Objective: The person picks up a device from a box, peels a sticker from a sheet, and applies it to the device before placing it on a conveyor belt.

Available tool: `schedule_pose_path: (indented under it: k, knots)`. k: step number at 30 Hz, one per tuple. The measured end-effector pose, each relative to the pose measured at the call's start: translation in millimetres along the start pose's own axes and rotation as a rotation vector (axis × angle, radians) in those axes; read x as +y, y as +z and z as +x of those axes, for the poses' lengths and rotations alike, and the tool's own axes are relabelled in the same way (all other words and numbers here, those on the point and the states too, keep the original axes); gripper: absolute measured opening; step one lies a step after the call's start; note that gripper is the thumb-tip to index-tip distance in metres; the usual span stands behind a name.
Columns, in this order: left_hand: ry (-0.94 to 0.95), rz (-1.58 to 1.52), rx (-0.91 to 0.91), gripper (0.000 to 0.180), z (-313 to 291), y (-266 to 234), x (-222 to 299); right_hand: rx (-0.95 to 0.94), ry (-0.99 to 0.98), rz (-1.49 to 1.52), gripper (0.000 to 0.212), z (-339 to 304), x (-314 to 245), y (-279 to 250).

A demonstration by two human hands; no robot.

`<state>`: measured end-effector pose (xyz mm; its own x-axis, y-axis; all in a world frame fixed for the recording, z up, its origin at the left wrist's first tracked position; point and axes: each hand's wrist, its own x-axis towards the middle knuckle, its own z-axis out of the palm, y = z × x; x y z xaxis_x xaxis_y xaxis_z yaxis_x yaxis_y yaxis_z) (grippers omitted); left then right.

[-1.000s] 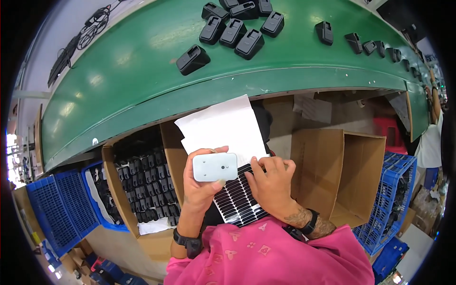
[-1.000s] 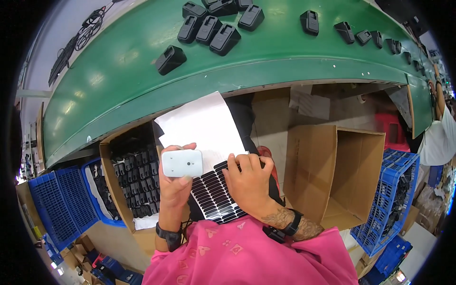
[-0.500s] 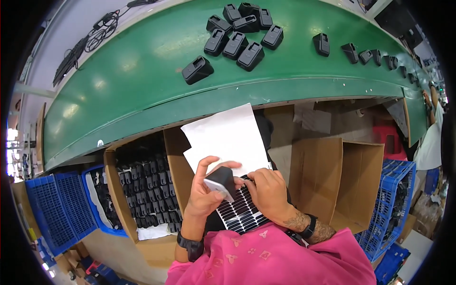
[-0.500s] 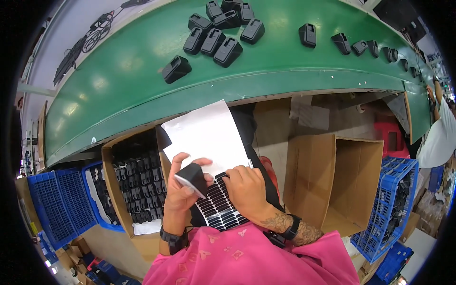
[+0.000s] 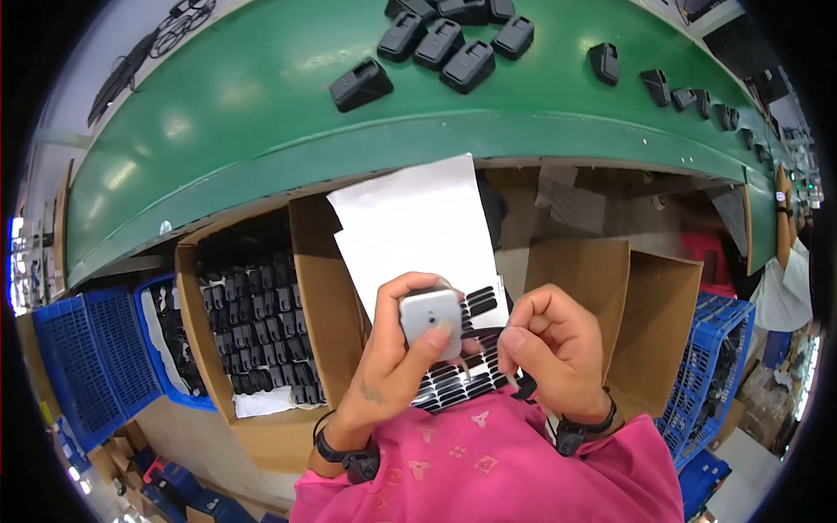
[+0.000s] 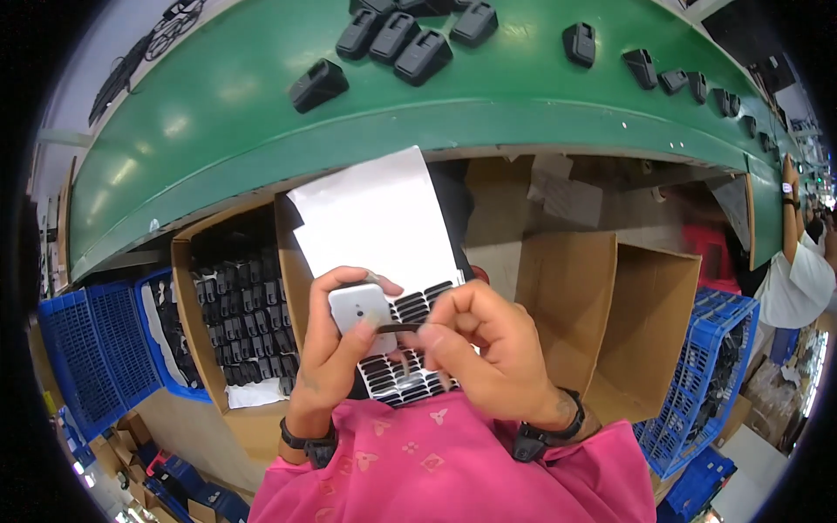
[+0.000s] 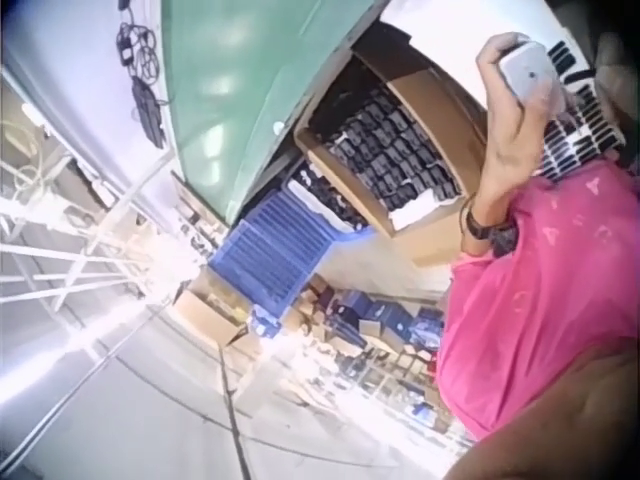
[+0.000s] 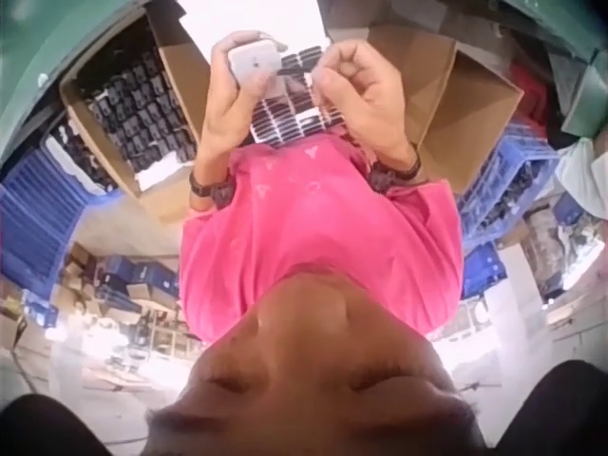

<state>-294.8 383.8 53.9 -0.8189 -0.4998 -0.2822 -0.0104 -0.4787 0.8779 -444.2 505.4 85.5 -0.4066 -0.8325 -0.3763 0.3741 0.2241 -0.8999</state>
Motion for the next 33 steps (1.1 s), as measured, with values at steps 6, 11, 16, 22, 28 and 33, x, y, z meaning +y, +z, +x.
schedule_pose_path:
  k: [6,11,16,22,28,33]
  knots:
    - [0.071,0.135,-0.087,0.043,-13.0,16.6,9.8,-0.077,-0.054,0.002,0.009,2.7,-17.5,15.4]
    - [0.106,0.132,-0.083,0.042,-16.0,18.7,2.9,-0.016,-0.122,0.012,0.009,-0.2,-14.5,19.2]
    - [0.008,0.171,-0.074,0.041,-19.5,17.0,4.6,-0.007,-0.111,-0.030,0.010,-0.8,-12.1,17.4]
    - [-0.074,0.173,-0.062,0.044,-19.1,17.9,8.5,0.027,-0.077,-0.063,0.011,0.0,-14.5,20.5]
    - [-0.083,0.180,-0.065,0.043,-19.2,18.6,11.1,0.033,-0.079,-0.071,0.012,0.5,-14.8,20.9]
    - [-0.136,0.158,-0.068,0.042,-18.1,19.1,14.9,0.020,-0.091,-0.015,0.010,-0.4,-10.7,17.6]
